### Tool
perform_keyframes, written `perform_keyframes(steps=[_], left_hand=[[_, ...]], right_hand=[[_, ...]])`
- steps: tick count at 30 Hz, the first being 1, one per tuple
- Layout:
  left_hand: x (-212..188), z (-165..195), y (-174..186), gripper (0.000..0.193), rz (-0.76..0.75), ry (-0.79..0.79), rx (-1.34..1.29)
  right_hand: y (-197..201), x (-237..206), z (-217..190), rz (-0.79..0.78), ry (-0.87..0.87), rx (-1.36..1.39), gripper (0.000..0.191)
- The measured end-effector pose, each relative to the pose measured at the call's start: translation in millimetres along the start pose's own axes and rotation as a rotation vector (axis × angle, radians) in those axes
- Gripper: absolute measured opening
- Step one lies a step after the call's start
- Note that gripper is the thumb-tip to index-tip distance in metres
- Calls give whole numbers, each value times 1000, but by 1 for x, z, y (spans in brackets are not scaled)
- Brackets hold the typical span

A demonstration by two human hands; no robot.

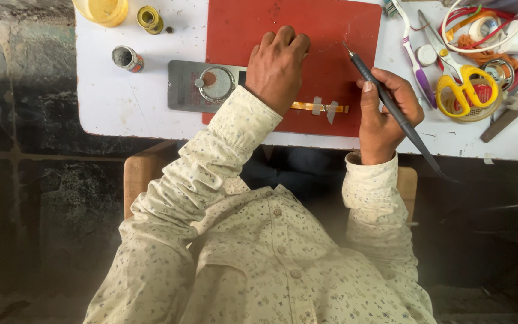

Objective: The person secures a flexible ribbon cable to a smartphone screen using tape, then applies flux paste and solders a wire to the cable's connector. The person uses a soldering iron and solder wire to complete the connection.

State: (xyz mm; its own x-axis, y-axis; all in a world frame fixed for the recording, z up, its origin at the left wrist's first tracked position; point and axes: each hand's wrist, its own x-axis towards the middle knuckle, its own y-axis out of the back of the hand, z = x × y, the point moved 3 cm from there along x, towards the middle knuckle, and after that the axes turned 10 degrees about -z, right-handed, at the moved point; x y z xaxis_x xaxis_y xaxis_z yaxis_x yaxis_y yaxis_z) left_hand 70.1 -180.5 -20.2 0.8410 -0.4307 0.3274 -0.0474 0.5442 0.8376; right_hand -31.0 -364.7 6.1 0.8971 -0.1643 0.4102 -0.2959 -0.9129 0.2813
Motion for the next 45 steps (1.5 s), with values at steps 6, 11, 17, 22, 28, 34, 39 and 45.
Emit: perform_keyframes(steps=[6,11,17,22,28,34,39,45], left_hand=[[-1,2,2,9,5,-6,11],[0,4,2,8,-3,-1,21],[1,5,1,8,33,-13,22],[2,3,0,4,9,7,14],[1,3,1,5,21,-1,7],[1,3,1,6,14,0,2],[1,3,1,5,5,1,-3],[2,3,3,4,5,2,-5]], right_hand=[[0,2,-2,-18,0,-80,16],[0,5,1,-18,11,-85,16],[0,4,3,-1,4,-96,15],[0,3,3,8,4,-78,15],[0,4,1,4,9,-117,15],[-3,5,-3,-31,27,-133,16],[-4,6,-5,-40,32,-146,16],[-5,7,-5,-40,32,-167,16]])
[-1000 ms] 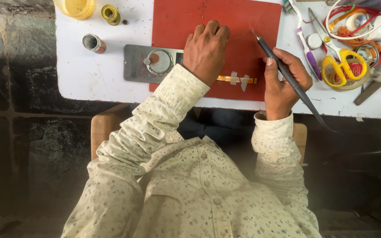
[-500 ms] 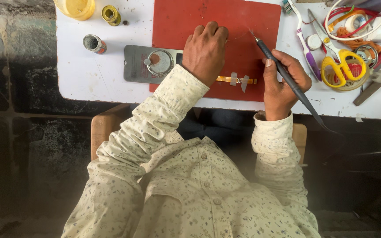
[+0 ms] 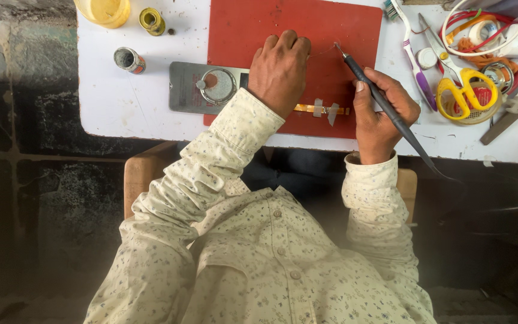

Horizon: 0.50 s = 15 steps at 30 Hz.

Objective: The person secures a flexible ribbon cable to a smartphone screen using tape, then applies flux paste and solders a wire to the cable's connector. The person uses a soldering iron and solder wire to complete the connection.

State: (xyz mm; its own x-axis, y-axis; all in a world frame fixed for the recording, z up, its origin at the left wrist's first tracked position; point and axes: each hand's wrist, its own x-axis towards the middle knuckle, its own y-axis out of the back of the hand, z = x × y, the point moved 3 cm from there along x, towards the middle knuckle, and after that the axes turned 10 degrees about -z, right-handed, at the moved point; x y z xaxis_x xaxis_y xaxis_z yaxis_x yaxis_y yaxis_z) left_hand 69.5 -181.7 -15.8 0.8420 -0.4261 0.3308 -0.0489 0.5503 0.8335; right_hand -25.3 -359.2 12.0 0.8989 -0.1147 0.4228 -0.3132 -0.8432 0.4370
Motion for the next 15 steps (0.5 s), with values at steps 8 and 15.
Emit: perform_keyframes(steps=[8,15], left_hand=[[0,0,0,3,-7,2,-1],[0,-1,-3,3,-8,2,18]], right_hand=[[1,-2,1,-8,-1,-17,17],[1,-4,1,-17,-4,-49,19]])
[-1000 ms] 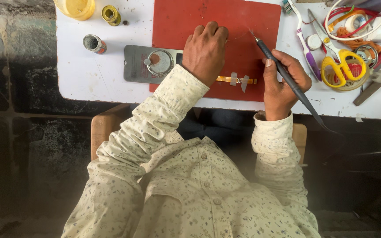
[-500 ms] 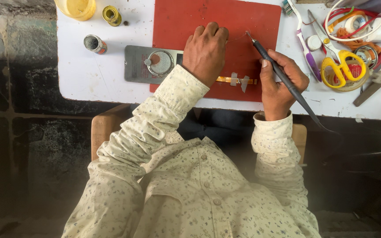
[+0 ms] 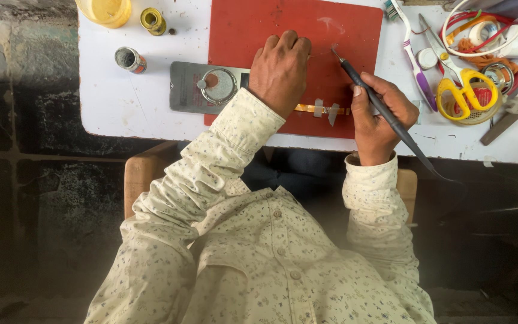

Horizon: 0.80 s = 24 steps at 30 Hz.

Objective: The person secures a flexible ribbon cable to a smartphone screen using tape, then applies flux paste and solders a wire to the cable's connector. The person uses a soldering iron and solder wire to complete the connection.

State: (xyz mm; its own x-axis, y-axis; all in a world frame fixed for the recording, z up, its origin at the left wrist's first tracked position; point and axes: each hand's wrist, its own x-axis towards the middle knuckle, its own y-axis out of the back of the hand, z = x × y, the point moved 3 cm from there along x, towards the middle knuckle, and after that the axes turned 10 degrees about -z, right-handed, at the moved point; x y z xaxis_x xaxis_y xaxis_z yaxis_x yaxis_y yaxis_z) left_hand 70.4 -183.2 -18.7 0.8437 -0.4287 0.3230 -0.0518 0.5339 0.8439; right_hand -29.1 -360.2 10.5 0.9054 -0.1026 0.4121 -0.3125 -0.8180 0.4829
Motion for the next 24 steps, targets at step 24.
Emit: perform_keyframes(steps=[24], left_hand=[[-2,5,12,7,-10,0,-60]], right_hand=[[0,-1,-1,20,21,30,18]])
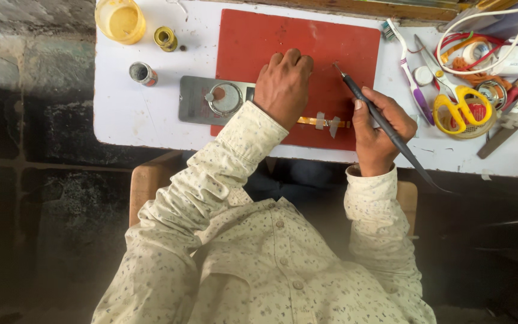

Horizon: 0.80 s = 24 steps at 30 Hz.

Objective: The person secures a flexible ribbon cable to a smartphone screen using tape, then applies flux paste and solders a wire to the cable's connector. The person uses a soldering iron and solder wire to complete the connection.

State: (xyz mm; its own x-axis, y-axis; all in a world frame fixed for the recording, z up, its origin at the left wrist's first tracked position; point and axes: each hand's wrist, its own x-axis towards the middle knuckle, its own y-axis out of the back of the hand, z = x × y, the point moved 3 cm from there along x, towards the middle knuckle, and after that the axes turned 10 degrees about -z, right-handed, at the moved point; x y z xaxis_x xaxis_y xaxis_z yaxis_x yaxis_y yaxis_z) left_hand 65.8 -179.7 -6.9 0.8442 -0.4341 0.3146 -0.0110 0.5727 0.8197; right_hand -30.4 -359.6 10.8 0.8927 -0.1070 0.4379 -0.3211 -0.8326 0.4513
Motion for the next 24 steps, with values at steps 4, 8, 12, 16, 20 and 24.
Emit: perform_keyframes(steps=[4,8,12,16,20,24], left_hand=[[0,0,0,9,-51,23,7],[0,0,0,10,-25,16,-10],[1,0,-1,10,-48,27,-3],[1,-1,0,10,-51,27,-9],[1,0,0,10,-61,30,-6],[1,0,0,9,-57,32,-9]], right_hand=[[-1,1,-2,-13,-12,-15,18],[-1,2,-4,-25,-27,-30,17],[-1,2,-6,-32,-18,-27,17],[-1,2,-7,-41,3,-30,17],[-1,1,-7,-53,-1,-18,17],[-1,1,-8,-60,8,-30,17]])
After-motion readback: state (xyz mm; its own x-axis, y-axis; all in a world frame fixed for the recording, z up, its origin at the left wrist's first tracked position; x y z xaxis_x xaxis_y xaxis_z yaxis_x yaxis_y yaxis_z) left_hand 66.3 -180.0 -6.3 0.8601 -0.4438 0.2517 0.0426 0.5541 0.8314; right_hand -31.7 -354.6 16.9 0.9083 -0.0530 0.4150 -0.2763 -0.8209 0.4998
